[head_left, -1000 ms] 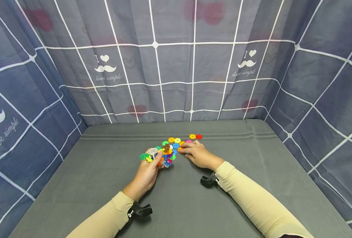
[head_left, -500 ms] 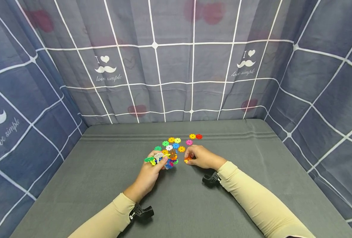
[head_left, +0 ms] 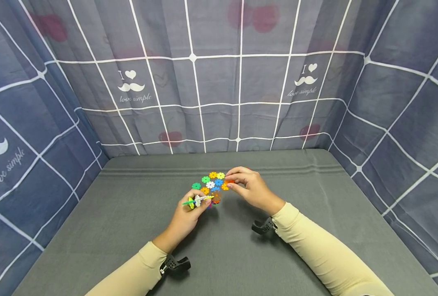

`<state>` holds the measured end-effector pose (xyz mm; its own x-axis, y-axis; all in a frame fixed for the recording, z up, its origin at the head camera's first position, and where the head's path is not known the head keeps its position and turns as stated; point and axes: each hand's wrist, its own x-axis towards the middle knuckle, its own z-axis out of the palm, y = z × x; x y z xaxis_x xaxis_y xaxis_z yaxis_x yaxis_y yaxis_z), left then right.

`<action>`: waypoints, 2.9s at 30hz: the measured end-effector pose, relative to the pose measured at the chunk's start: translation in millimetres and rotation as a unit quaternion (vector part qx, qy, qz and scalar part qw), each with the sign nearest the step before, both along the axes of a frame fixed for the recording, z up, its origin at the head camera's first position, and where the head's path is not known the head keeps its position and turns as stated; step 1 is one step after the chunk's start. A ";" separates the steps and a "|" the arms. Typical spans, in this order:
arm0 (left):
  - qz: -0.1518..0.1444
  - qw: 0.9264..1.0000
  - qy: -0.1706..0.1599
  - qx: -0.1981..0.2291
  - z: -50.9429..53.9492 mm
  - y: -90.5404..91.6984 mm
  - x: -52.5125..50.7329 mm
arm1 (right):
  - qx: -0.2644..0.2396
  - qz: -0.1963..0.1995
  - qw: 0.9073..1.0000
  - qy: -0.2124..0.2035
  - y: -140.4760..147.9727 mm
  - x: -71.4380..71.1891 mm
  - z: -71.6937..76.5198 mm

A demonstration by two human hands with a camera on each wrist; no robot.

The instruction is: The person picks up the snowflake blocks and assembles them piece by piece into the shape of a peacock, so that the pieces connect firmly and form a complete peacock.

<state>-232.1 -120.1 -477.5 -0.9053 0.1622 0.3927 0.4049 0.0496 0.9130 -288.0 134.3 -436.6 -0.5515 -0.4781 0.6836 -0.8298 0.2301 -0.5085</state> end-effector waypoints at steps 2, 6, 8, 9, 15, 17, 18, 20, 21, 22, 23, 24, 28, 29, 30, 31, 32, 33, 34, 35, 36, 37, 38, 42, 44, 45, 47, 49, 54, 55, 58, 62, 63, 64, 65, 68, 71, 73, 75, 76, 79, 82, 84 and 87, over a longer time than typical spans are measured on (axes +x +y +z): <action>0.003 1.000 0.004 -0.001 -0.2 0.7 0.1 | 0.003 0.042 0.999 0.015 -2.9 6.7 8.0; 0.024 0.999 0.024 -0.024 -1.8 2.5 -0.7 | 0.035 0.096 0.993 0.059 -10.1 18.1 18.4; 0.042 0.997 0.041 -0.050 -1.5 3.0 -0.5 | 0.046 0.101 0.990 0.083 -14.1 21.6 20.7; 0.049 0.995 0.050 -0.064 -0.8 3.4 0.2 | 0.051 0.098 0.989 0.093 -15.6 22.7 20.6; 0.055 0.988 0.102 -0.103 20.9 8.0 16.2 | 0.059 0.078 0.988 0.119 -20.2 27.6 16.9; 0.055 0.987 0.113 -0.102 29.2 9.1 21.6 | 0.053 0.071 0.989 0.122 -21.7 29.2 15.7; 0.055 0.987 0.117 -0.100 32.5 9.4 23.6 | 0.049 0.068 0.989 0.123 -22.6 29.8 15.2; 0.060 0.986 0.118 -0.101 33.9 9.5 24.1 | 0.040 0.059 0.989 0.128 -24.4 30.6 13.6; 0.063 0.986 0.118 -0.102 31.5 9.2 22.1 | 0.037 0.054 0.989 0.132 -25.4 31.0 13.0; 0.066 0.986 0.116 -0.104 28.0 8.5 19.5 | 0.033 0.049 0.989 0.135 -26.3 31.1 12.0; 0.069 0.985 0.115 -0.106 24.1 7.9 16.6 | 0.030 0.044 0.989 0.139 -27.1 31.0 11.1; 0.071 0.985 0.112 -0.108 20.1 7.2 14.1 | 0.027 0.041 0.989 0.142 -27.8 30.9 10.0; 0.075 0.984 0.115 -0.115 5.2 4.5 4.6 | 0.023 0.029 0.988 0.148 -29.8 30.7 7.1; 0.073 0.984 0.117 -0.116 3.8 4.0 4.0 | 0.024 0.029 0.989 0.146 -30.0 30.7 6.6; 0.071 0.983 0.119 -0.117 2.7 3.4 3.7 | 0.024 0.031 0.989 0.143 -30.3 30.7 6.1; 0.067 0.983 0.121 -0.118 1.7 3.0 3.1 | 0.025 0.033 0.989 0.141 -30.2 30.7 5.9; 0.064 0.983 0.123 -0.120 0.8 2.5 2.5 | 0.025 0.036 0.989 0.139 -30.0 30.7 5.5; 0.061 0.983 0.124 -0.123 0.2 2.1 2.3 | 0.025 0.038 0.990 0.137 -29.8 30.6 5.1; 0.057 0.983 0.124 -0.126 0.2 1.7 2.5 | 0.025 0.040 0.989 0.137 -29.6 30.4 4.6; 0.054 0.982 0.127 -0.129 0.3 1.5 2.7 | 0.025 0.041 0.989 0.138 -29.3 30.0 3.9; 0.051 0.982 0.128 -0.132 0.3 1.3 3.0 | 0.025 0.041 0.989 0.139 -29.2 29.8 3.5; 0.049 0.981 0.129 -0.135 0.4 1.1 3.3 | 0.025 0.041 0.989 0.141 -29.1 29.6 2.8; 0.047 0.980 0.131 -0.139 0.6 1.0 3.6 | 0.026 0.041 0.988 0.144 -29.1 29.2 2.1; 0.046 0.979 0.137 -0.147 0.7 0.6 4.4 | 0.028 0.037 0.988 0.151 -30.0 28.9 -0.8; 0.048 0.978 0.142 -0.143 0.0 0.6 4.1 | 0.026 0.031 0.987 0.154 -30.7 28.9 -2.6; 0.049 0.978 0.146 -0.140 -0.8 0.5 3.7 | 0.023 0.026 0.987 0.154 -31.2 29.0 -3.5; 0.052 0.979 0.150 -0.130 -1.8 0.9 3.6 | 0.015 0.020 0.988 0.153 -32.4 29.2 -6.0; 0.055 0.980 0.147 -0.123 0.9 1.9 5.8 | 0.002 0.017 0.989 0.150 -34.1 29.5 -8.2; 0.050 0.985 0.117 -0.114 3.4 2.5 7.9 | -0.041 0.031 0.994 0.094 -35.3 28.4 -12.9; 0.047 0.986 0.112 -0.112 2.2 2.1 7.2 | -0.048 0.035 0.995 0.079 -34.8 27.9 -13.5; 0.043 0.987 0.113 -0.103 15.8 6.3 16.5 | -0.064 0.047 0.996 0.040 -32.7 27.5 -13.1; 0.037 0.986 0.132 -0.095 32.9 9.8 28.5 | -0.068 0.052 0.996 0.024 -31.2 28.1 -10.4; 0.037 0.986 0.133 -0.094 34.6 10.2 29.9 | -0.066 0.048 0.996 0.028 -31.3 28.7 -10.0; 0.037 0.986 0.132 -0.092 35.4 10.6 30.6 | -0.064 0.044 0.996 0.037 -31.9 29.2 -10.1; 0.038 0.987 0.127 -0.090 35.8 10.7 31.0 | -0.061 0.040 0.996 0.049 -32.6 29.9 -10.2; 0.044 0.989 0.113 -0.086 32.5 10.6 28.6 | -0.053 0.024 0.994 0.089 -35.8 32.7 -11.9; 0.054 0.989 0.104 -0.086 20.0 8.5 20.3 | -0.053 0.009 0.993 0.106 -38.5 34.3 -14.1; 0.058 0.989 0.104 -0.090 10.8 6.8 14.5 | -0.053 0.004 0.994 0.095 -38.9 33.9 -15.5; 0.056 0.989 0.103 -0.093 3.6 4.2 9.6 | -0.051 0.003 0.995 0.082 -38.6 32.2 -16.3; 0.053 0.989 0.103 -0.095 2.0 3.1 8.1 | -0.050 0.004 0.996 0.075 -38.2 31.2 -16.5; 0.040 0.990 0.095 -0.096 0.8 0.5 4.8 | -0.041 0.012 0.997 0.063 -36.2 28.7 -14.5; 0.017 0.994 0.055 -0.092 5.5 -1.1 3.0 | -0.032 0.017 0.999 0.036 -33.6 28.5 -9.2; -0.008 0.997 0.008 -0.082 10.3 -1.9 2.4 | -0.027 0.021 0.999 -0.006 -31.3 29.8 -4.6; -0.041 0.995 -0.060 -0.067 18.2 -3.6 1.6 | -0.026 0.049 0.993 -0.107 -27.5 30.5 4.8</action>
